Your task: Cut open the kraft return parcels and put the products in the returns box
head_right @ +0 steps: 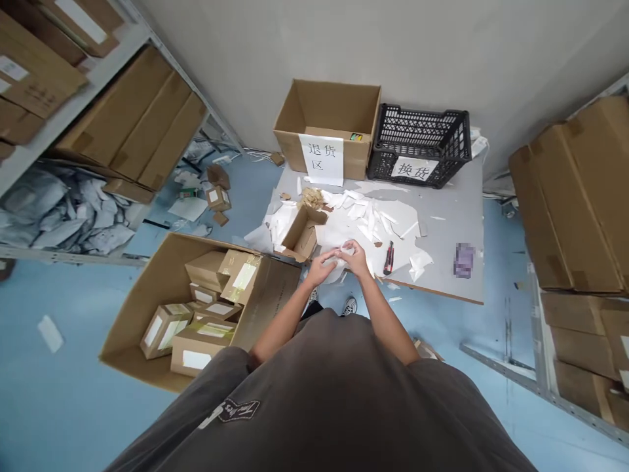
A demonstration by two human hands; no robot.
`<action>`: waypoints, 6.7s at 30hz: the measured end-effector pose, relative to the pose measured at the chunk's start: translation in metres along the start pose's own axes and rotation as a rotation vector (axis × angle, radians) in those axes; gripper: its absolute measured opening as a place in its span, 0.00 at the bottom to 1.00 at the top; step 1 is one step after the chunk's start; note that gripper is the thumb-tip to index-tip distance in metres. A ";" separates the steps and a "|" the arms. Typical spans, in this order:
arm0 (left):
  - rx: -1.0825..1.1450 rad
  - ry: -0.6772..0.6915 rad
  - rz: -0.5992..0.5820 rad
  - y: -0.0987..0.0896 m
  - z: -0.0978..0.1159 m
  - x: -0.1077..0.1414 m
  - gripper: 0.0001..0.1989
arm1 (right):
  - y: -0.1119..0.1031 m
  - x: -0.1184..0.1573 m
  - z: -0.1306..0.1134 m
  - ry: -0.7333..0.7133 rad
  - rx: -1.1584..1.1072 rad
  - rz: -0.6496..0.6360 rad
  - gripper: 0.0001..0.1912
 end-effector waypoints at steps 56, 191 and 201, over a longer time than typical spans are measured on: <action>-0.967 0.359 -0.687 0.171 0.073 0.038 0.14 | -0.209 0.183 0.007 0.115 1.078 0.367 0.43; -0.777 -0.350 -0.193 -0.075 -0.039 -0.176 0.58 | 0.010 -0.038 0.051 0.097 1.306 -0.309 0.64; -0.579 -0.453 -0.102 -0.049 -0.097 -0.095 0.49 | -0.029 -0.062 0.084 0.291 1.143 -0.261 0.65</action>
Point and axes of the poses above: each hand's wrist, its own x-axis away from the middle knuckle, its own y-axis out of the palm, z = x × y, the point moved 8 cm from there along -x, towards the middle knuckle, and after that the axes turned 5 degrees about y, right-handed, at the moved point
